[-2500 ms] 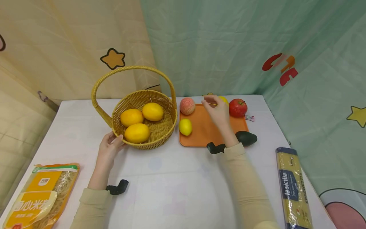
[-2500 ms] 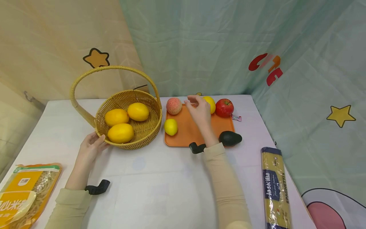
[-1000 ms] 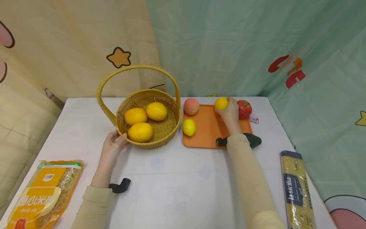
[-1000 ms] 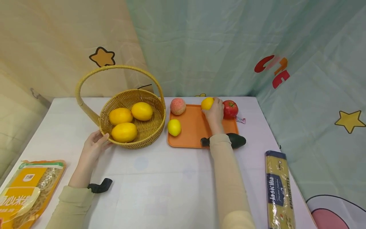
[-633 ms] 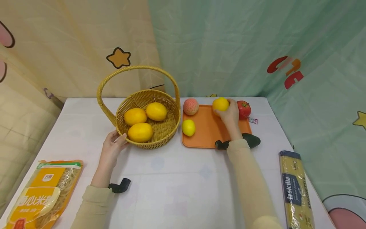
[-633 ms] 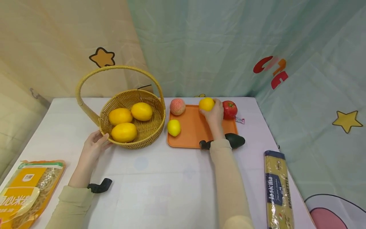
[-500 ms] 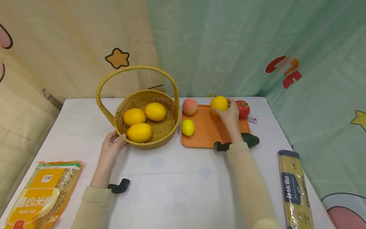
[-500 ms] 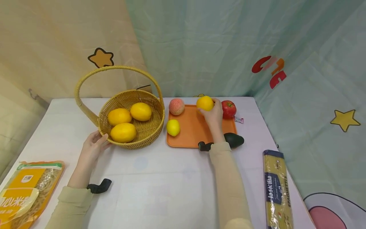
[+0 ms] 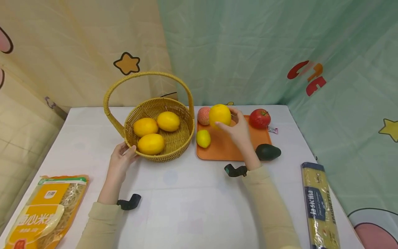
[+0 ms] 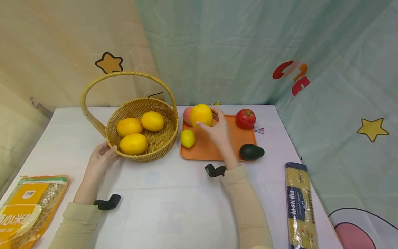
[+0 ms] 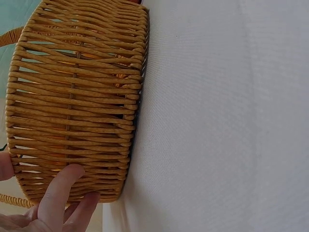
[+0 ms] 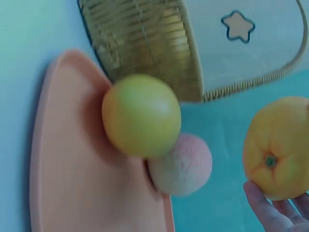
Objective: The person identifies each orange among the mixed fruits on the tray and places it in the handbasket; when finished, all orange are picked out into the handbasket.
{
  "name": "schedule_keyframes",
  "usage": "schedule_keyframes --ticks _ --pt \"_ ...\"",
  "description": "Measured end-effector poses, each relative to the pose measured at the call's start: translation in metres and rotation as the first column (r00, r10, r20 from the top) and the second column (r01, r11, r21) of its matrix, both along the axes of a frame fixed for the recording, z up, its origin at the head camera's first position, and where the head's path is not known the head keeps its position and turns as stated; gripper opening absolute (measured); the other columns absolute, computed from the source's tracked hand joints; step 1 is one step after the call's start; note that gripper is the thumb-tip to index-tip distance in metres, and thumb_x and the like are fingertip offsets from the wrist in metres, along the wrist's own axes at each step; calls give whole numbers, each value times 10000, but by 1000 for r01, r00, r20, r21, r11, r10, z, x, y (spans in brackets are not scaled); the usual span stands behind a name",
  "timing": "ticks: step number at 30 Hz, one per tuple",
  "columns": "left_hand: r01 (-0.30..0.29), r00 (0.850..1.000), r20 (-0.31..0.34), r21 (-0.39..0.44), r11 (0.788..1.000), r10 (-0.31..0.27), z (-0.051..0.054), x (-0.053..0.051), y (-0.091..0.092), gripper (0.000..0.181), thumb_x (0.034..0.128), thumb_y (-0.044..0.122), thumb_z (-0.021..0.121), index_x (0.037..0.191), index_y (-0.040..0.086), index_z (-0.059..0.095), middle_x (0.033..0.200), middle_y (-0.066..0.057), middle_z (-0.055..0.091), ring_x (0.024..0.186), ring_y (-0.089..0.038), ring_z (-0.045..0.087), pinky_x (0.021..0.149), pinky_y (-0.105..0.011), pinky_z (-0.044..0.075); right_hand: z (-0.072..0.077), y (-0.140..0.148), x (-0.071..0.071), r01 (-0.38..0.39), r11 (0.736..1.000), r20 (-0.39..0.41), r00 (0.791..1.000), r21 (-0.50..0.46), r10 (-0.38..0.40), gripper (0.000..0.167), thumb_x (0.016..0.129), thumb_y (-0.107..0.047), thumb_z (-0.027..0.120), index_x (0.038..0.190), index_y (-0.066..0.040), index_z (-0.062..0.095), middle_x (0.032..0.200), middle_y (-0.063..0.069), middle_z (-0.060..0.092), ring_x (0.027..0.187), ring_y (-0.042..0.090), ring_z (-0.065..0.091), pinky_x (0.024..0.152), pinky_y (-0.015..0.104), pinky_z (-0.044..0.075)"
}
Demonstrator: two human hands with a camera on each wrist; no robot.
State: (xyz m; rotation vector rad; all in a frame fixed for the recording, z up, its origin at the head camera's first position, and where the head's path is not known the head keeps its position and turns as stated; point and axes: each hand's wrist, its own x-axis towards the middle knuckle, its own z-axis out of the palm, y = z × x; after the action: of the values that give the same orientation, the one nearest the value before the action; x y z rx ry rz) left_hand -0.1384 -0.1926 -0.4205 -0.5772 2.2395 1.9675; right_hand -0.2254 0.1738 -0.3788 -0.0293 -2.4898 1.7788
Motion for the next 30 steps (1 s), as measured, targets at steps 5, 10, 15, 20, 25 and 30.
schedule_keyframes --ticks 5,10,15,20,25,30 --pt "-2 1000 -1 11 1000 2 1 0 0 703 1031 299 494 1566 29 127 1624 -172 186 1398 -341 403 1088 -344 432 5 -23 9 -101 995 1 995 -22 101 741 816 -313 816 1438 -158 444 1458 25 487 1354 227 439 1144 456 433" --pt "3 1000 -13 21 1000 -3 0 0 0 694 1034 281 488 1565 24 123 1624 -182 179 1408 -347 390 1102 -370 425 6 -44 13 -203 978 -36 979 -54 202 717 797 -257 835 1413 -174 475 1449 -17 493 1309 206 476 1039 451 520" --pt "3 1000 -19 21 1000 -3 0 0 1 686 1037 271 484 1566 24 123 1624 -183 179 1409 -349 389 1097 -365 429 5 -62 10 -275 960 -38 961 -44 274 709 798 -226 833 1406 -151 478 1410 29 514 1238 247 518 986 412 556" --pt "2 1000 -9 11 1000 -2 0 1 0 683 1038 291 477 1566 31 130 1627 -166 185 1409 -340 397 1100 -358 424 1 -79 8 -311 950 -17 950 -23 311 707 779 -235 848 1390 -152 502 1371 50 549 1246 238 524 1063 439 511" --pt "-2 1000 -7 8 1000 2 0 1 1 686 1037 294 478 1566 31 130 1626 -167 186 1412 -338 395 1101 -361 423 -3 -94 7 -352 922 -41 931 162 362 650 774 -297 848 1341 -167 558 1318 15 589 1169 194 542 1030 467 510" --pt "-6 1000 0 13 1000 6 1 1 1 691 1036 294 483 1568 36 126 1627 -169 183 1412 -336 393 1107 -363 423 -6 -107 4 -398 854 -75 892 334 445 657 782 -279 844 1349 -121 553 1368 39 567 1221 213 543 1066 372 498"
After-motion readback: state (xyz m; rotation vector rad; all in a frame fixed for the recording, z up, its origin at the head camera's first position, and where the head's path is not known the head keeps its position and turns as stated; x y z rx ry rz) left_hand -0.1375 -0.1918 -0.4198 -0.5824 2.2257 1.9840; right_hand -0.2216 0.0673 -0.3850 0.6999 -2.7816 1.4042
